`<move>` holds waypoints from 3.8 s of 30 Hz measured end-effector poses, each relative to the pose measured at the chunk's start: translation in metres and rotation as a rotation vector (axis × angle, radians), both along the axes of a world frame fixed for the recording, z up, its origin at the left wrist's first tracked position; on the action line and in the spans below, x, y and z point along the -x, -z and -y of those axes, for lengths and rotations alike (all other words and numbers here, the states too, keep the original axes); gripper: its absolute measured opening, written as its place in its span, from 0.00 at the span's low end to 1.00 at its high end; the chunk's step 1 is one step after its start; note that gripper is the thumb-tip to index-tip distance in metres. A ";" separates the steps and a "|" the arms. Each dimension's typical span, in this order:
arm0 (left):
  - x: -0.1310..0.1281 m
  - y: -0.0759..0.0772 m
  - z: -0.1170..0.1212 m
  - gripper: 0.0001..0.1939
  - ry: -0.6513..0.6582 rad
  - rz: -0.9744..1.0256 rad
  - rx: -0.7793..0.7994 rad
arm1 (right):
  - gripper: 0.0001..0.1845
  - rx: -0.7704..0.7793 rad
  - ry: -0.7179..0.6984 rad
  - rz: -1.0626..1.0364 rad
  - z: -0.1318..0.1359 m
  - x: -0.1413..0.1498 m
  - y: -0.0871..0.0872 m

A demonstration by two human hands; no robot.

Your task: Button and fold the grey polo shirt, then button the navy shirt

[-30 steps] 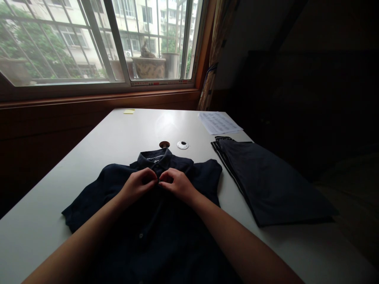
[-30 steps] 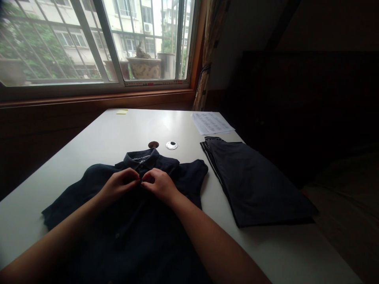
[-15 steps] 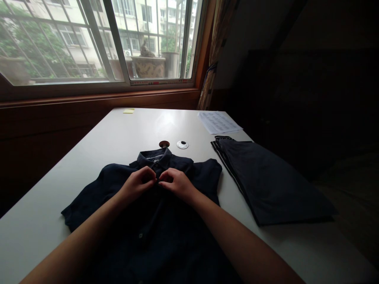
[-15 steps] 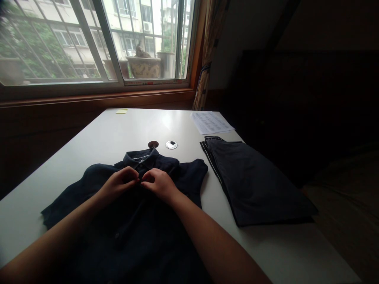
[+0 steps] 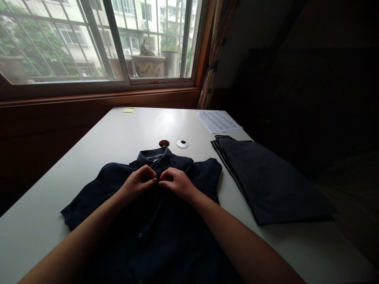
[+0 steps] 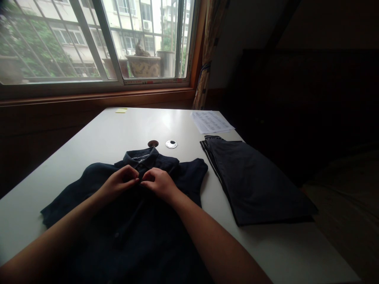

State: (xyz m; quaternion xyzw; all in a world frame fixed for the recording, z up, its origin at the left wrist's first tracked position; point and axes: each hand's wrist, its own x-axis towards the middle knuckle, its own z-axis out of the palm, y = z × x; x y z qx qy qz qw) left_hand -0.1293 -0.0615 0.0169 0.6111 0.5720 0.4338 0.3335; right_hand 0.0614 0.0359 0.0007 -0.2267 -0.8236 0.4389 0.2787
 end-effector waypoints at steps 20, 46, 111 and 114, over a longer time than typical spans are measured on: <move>0.000 -0.003 -0.001 0.11 0.003 0.065 0.049 | 0.04 0.014 0.025 -0.004 0.004 -0.001 -0.004; -0.002 -0.007 -0.002 0.19 0.010 0.174 0.118 | 0.03 0.029 0.027 -0.013 0.005 -0.001 -0.008; 0.000 -0.002 -0.003 0.18 0.027 0.204 0.109 | 0.03 -0.008 -0.001 0.013 -0.001 -0.002 -0.005; 0.000 -0.004 -0.003 0.18 0.025 0.194 0.110 | 0.03 -0.009 0.001 0.010 -0.001 -0.002 -0.004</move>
